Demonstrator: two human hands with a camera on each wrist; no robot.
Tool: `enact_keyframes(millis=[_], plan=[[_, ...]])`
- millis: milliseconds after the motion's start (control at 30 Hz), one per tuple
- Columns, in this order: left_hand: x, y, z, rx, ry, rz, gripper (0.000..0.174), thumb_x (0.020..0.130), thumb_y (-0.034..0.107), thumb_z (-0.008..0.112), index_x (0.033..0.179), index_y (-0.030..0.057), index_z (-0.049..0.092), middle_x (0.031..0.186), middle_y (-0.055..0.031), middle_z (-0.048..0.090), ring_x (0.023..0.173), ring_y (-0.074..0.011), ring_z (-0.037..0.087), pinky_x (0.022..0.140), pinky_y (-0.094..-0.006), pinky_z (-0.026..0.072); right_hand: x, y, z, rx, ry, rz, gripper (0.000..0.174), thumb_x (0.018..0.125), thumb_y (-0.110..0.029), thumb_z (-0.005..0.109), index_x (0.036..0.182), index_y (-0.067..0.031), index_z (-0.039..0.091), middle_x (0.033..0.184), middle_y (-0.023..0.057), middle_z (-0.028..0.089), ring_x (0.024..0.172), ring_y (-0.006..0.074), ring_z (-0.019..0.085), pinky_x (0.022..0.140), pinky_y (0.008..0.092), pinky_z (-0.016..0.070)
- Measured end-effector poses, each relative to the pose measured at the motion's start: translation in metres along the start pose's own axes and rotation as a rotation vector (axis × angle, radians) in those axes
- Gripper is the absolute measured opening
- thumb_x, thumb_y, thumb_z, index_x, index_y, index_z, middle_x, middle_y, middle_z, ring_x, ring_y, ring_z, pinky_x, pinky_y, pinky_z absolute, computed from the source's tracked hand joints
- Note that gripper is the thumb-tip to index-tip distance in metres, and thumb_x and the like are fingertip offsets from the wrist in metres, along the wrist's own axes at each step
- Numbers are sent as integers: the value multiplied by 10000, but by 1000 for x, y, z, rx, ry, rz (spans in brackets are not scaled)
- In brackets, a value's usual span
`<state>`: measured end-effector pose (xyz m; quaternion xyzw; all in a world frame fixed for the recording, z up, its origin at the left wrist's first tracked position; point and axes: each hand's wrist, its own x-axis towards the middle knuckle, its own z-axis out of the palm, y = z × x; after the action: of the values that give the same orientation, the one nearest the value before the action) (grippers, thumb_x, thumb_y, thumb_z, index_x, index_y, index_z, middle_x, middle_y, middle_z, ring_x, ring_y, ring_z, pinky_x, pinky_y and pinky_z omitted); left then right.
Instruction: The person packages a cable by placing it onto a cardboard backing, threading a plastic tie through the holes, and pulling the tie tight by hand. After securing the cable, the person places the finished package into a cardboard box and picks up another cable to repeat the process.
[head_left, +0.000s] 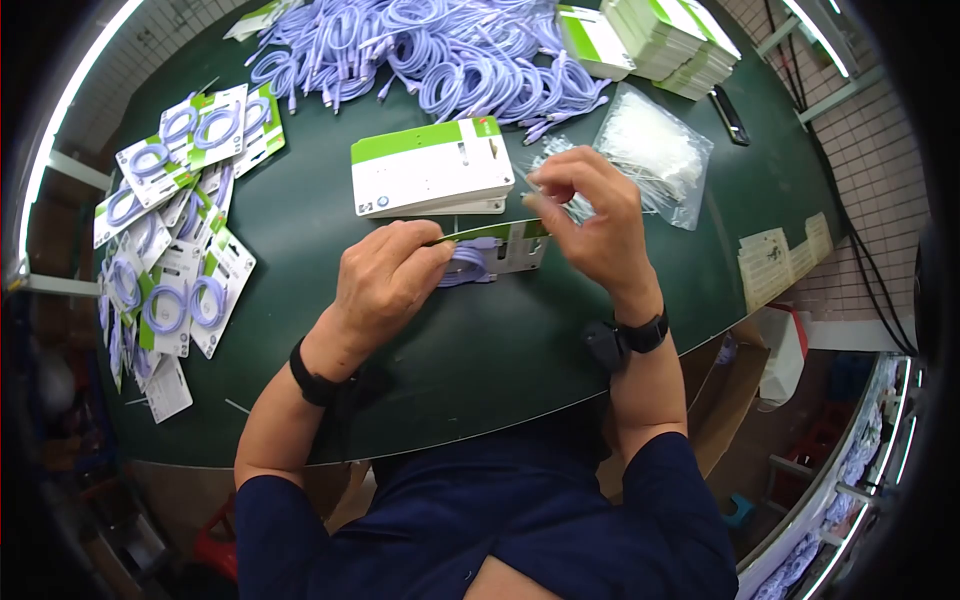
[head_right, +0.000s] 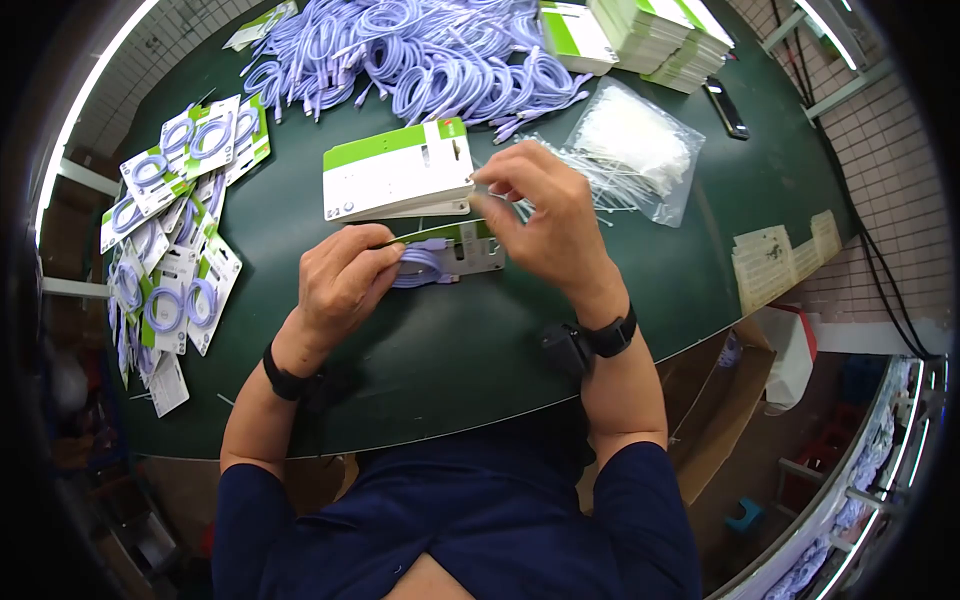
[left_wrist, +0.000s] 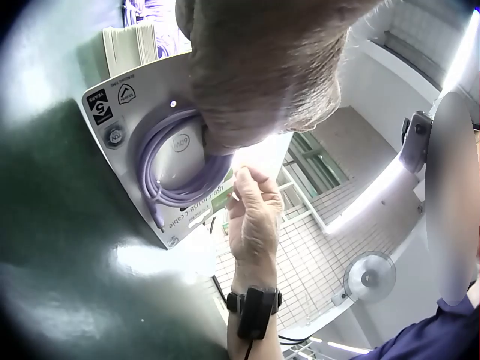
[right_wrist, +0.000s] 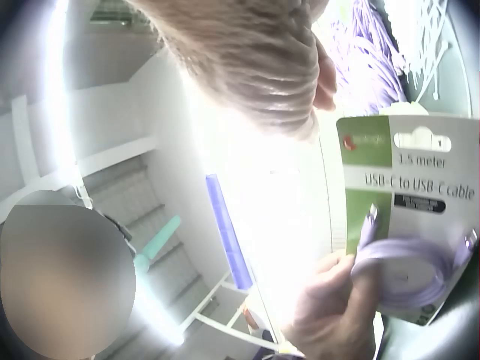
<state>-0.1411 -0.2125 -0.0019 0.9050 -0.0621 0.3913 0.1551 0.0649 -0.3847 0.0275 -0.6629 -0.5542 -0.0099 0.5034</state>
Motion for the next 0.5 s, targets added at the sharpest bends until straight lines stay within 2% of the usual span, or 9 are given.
enact_keyframes(millis=[33,67,167,200,300,333,433,500], plan=[[0,0,-1,5,-4,-1,218,781,9,819,972,48,722,979,-82,713,801,-261,717,676,-377,588,2,7,-7,-13,96,108,196,801,25,816,982,-10,750,920,115,716,754,276,676,710,347,559],[0,1,-2,9,-10,-5,219,781,5,819,973,45,722,978,-84,713,802,-264,717,678,-377,589,2,17,-13,-37,99,104,196,801,25,816,982,-10,750,920,115,716,754,276,676,710,347,559],[-1,1,-2,1,-10,-6,220,782,0,818,976,39,722,976,-88,714,805,-266,718,679,-377,589,-5,48,-26,-309,7,319,133,823,-69,825,931,-7,780,845,133,729,701,280,684,698,348,566],[-1,1,-2,1,-13,-8,221,782,-2,819,978,36,723,976,-89,715,807,-266,718,678,-375,588,-9,53,-26,-318,8,320,133,823,-69,825,931,-7,780,845,133,729,701,280,684,698,348,566],[-2,1,0,0,-15,-5,224,782,-3,821,981,33,724,976,-91,716,811,-267,720,677,-372,587,-11,58,-22,-509,-213,438,170,829,-155,823,928,-18,801,858,146,753,742,292,712,711,385,572],[-2,0,-1,2,-17,-2,225,782,-3,823,982,31,724,976,-91,717,812,-267,721,677,-371,587,-10,57,-21,-509,-211,436,170,829,-155,823,928,-18,801,858,146,753,742,292,712,711,385,572],[-3,-2,-1,4,-18,4,226,783,-3,824,983,31,725,976,-91,717,812,-267,721,677,-370,586,-6,53,-21,-523,-420,543,172,824,-182,825,915,-36,808,881,157,755,789,326,729,742,431,575],[-3,-2,0,-3,-15,-2,225,783,-3,823,983,31,725,975,-89,716,809,-266,720,676,-371,585,-10,58,-18,-541,-384,499,171,824,-181,824,906,-33,804,880,161,755,798,338,729,748,433,575]])
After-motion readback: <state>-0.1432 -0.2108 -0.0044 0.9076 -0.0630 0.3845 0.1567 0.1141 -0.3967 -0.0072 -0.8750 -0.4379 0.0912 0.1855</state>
